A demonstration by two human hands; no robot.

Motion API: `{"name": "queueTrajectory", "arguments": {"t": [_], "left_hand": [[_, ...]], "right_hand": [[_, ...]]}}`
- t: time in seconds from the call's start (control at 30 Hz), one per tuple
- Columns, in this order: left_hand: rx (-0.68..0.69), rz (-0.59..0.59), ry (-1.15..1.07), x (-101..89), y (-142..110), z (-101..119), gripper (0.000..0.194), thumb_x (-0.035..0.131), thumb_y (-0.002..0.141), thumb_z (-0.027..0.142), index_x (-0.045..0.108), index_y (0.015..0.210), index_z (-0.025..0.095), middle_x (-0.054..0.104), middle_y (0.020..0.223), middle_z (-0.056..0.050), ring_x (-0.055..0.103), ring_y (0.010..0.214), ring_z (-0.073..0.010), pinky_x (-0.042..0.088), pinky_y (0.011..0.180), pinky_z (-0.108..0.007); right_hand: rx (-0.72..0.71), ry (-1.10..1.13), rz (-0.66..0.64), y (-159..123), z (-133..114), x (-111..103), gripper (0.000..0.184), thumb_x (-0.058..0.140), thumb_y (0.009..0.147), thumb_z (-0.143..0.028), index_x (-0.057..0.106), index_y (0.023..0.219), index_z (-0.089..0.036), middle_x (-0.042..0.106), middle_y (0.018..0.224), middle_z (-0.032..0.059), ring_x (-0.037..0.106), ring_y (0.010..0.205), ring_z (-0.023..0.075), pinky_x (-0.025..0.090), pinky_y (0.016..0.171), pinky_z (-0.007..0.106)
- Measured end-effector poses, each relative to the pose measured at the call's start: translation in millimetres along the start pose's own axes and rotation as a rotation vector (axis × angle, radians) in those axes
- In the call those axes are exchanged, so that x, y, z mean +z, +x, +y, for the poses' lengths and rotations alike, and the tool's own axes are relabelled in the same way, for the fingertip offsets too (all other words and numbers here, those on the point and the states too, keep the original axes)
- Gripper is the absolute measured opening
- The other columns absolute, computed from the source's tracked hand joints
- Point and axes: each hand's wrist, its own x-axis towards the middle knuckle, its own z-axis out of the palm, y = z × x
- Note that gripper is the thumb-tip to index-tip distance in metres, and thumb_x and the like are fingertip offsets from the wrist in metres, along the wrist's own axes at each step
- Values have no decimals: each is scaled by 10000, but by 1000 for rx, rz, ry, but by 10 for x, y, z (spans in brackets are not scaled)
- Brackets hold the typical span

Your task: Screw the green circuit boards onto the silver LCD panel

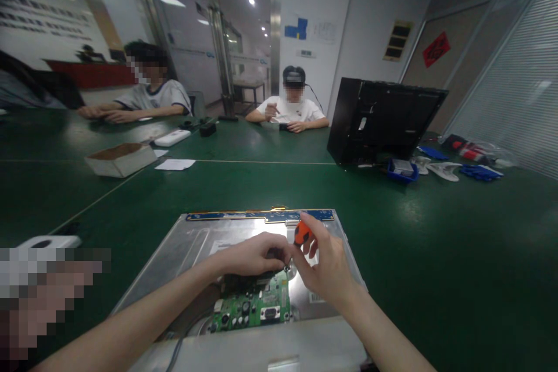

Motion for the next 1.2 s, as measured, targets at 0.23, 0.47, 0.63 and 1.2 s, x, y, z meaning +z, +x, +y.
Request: {"name": "queueTrajectory", "arguments": {"t": [0.23, 0.47, 0.63, 1.2], "left_hand": [[-12, 25, 0, 5, 2, 0, 135, 624, 744, 58, 667, 810, 168, 653, 786, 5, 593, 751, -160, 452, 679, -239], [-11, 7, -11, 12, 6, -16, 212, 612, 752, 52, 699, 913, 157, 685, 842, -18, 610, 767, -170, 465, 695, -252], [-23, 17, -4, 8, 5, -19, 188, 624, 753, 54, 702, 896, 149, 681, 829, -21, 614, 769, -175, 462, 694, -254], [-10, 14, 14, 5, 0, -7, 189, 614, 763, 59, 694, 894, 168, 686, 843, -8, 617, 791, -171, 459, 715, -250]], "right_hand": [[33, 13, -37, -13, -13, -11, 640, 533, 911, -145, 278, 1491, -237, 617, 760, 0, 625, 556, 152, 545, 469, 267], [-11, -15, 10, 6, -9, 7, 636, 584, 910, -162, 301, 1474, -240, 584, 721, -33, 564, 473, 113, 491, 422, 220], [-22, -15, 10, -3, 10, 16, 621, 593, 908, -162, 320, 1460, -240, 590, 724, -30, 563, 475, 112, 487, 422, 217], [3, -27, 22, -25, 15, 16, 617, 607, 893, -171, 333, 1442, -237, 561, 680, -53, 555, 467, 118, 487, 434, 234]]}}
